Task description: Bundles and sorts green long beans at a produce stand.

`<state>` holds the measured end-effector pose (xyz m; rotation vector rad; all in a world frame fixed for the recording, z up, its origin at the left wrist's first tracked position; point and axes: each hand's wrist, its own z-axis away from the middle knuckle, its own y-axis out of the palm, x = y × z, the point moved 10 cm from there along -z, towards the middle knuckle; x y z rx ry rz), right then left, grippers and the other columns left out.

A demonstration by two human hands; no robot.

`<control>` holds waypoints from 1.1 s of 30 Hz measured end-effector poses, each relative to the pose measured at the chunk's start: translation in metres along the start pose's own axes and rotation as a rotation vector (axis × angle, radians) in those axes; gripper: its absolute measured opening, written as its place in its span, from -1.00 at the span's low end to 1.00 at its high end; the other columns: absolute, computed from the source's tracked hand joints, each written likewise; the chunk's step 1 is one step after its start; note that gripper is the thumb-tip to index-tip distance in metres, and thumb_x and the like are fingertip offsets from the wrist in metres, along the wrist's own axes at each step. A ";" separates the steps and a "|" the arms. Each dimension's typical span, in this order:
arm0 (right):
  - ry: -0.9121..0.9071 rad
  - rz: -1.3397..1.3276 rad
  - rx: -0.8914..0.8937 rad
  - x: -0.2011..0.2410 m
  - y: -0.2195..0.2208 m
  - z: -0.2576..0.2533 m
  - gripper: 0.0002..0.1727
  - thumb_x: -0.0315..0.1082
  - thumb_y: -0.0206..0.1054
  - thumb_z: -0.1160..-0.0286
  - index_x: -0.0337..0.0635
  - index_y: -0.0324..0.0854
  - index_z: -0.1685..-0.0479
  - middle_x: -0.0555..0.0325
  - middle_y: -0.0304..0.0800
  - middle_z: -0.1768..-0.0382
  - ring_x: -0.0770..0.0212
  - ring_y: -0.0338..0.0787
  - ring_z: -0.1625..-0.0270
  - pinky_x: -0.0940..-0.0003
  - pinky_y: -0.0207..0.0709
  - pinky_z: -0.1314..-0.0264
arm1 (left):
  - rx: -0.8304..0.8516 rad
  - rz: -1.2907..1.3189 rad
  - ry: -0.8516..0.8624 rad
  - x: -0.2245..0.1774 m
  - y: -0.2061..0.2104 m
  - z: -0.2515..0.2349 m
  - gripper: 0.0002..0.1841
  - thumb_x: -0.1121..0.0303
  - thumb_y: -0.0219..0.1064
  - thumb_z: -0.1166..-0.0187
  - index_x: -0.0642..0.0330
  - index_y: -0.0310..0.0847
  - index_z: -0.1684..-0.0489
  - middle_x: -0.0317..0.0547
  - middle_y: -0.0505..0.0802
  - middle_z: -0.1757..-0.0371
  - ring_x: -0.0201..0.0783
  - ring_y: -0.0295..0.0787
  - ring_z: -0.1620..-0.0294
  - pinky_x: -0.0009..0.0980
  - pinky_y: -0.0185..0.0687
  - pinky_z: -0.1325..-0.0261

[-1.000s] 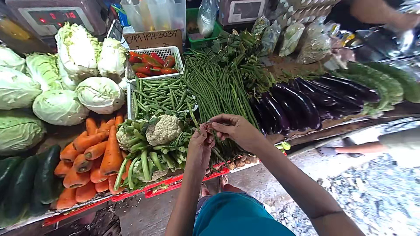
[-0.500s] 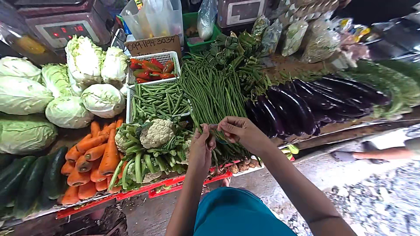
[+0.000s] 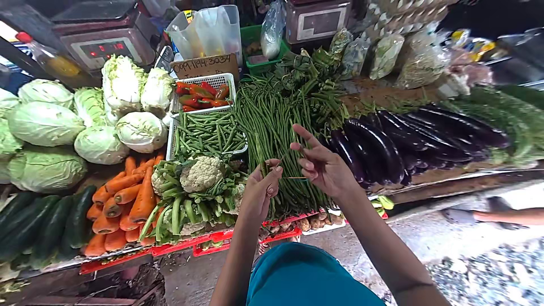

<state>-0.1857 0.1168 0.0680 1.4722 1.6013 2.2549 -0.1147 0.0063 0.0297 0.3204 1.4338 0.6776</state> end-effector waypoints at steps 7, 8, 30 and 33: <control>0.221 0.058 0.165 -0.042 0.010 0.014 -0.87 -0.27 0.37 -0.65 -0.08 0.60 0.01 0.22 0.89 0.15 0.52 0.82 0.35 0.72 0.66 0.31 | -0.068 -0.062 0.143 -0.026 -0.005 -0.004 -0.85 0.45 0.20 -0.73 0.19 0.67 -0.05 -0.28 0.65 0.45 -0.60 0.37 0.66 -0.73 0.32 0.58; 0.212 -0.027 0.300 -0.045 0.022 0.016 -0.74 -0.10 0.39 -0.63 -0.10 0.72 0.04 0.19 0.90 0.13 0.47 0.86 0.28 0.68 0.72 0.22 | -0.074 -0.109 0.126 -0.023 -0.006 -0.004 -0.85 0.46 0.21 -0.72 0.20 0.67 -0.06 -0.29 0.65 0.46 -0.60 0.35 0.65 -0.72 0.30 0.58; 0.001 2.302 0.351 0.049 -0.044 -0.225 -0.67 -0.59 0.39 -0.45 -0.08 0.87 -0.10 -0.14 0.73 -0.32 -0.22 0.65 -0.45 -0.24 0.47 -0.56 | -0.179 0.053 0.133 -0.019 -0.059 0.031 -0.58 0.40 -0.20 -0.87 0.24 0.64 0.23 0.06 0.94 0.02 -0.15 0.82 -0.28 -0.27 0.60 -0.45; 0.015 2.512 0.667 0.029 -0.052 -0.244 -0.72 -0.54 0.46 -0.42 -0.06 0.89 -0.04 -0.05 0.78 -0.29 -0.19 0.66 -0.44 -0.24 0.45 -0.50 | -0.190 0.162 0.093 -0.019 -0.062 0.034 -0.56 0.28 -0.22 -0.92 0.23 0.61 0.17 -0.02 0.88 0.18 -0.18 0.88 0.03 -0.28 0.78 -0.18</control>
